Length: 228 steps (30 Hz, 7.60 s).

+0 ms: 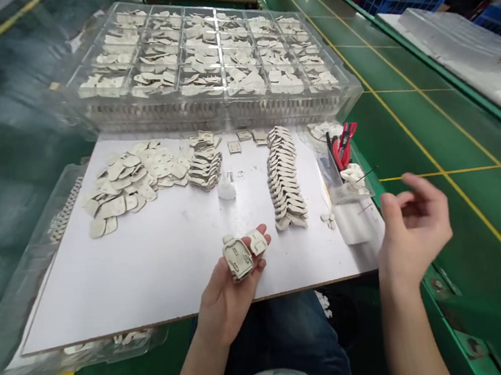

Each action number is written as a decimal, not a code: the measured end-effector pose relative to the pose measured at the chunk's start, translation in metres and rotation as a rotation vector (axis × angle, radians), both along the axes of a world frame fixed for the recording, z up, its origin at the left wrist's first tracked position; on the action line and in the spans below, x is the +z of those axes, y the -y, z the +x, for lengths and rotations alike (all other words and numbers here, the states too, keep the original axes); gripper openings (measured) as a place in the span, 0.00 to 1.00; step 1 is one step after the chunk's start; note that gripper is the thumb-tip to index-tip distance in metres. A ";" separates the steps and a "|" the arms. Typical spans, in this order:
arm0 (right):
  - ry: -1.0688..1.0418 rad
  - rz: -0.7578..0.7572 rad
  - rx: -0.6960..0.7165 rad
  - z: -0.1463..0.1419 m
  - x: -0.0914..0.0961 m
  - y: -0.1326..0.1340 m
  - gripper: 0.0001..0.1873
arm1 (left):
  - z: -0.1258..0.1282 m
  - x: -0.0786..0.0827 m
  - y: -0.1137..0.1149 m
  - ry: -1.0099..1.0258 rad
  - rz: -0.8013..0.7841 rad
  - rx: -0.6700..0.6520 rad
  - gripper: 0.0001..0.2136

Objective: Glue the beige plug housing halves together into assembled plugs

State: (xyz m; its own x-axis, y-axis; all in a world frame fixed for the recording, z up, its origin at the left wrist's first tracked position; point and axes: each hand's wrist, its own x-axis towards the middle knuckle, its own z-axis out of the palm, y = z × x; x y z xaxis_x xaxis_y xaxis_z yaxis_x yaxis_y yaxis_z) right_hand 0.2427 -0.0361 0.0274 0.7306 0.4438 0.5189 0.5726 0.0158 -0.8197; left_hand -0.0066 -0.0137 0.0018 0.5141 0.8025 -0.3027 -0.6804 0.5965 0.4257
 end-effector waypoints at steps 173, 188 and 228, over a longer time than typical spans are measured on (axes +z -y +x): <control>-0.457 -0.379 0.853 -0.117 -0.027 0.009 0.05 | 0.003 0.002 -0.001 -1.329 1.053 0.079 0.10; -0.429 -0.373 0.890 -0.113 -0.028 0.012 0.03 | 0.003 0.002 0.001 -1.288 1.027 0.108 0.11; -0.525 -0.257 1.020 -0.104 -0.030 0.013 0.06 | -0.001 0.005 0.003 -1.135 0.996 0.133 0.07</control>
State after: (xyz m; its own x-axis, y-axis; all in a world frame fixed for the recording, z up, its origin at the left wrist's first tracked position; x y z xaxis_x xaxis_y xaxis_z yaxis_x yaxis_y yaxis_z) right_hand 0.1388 -0.0486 -0.0024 0.0735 0.9949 0.0696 -0.0186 0.0711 -0.9973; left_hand -0.0076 -0.0166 0.0070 0.2984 0.9330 0.2013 0.2515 -0.2803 0.9264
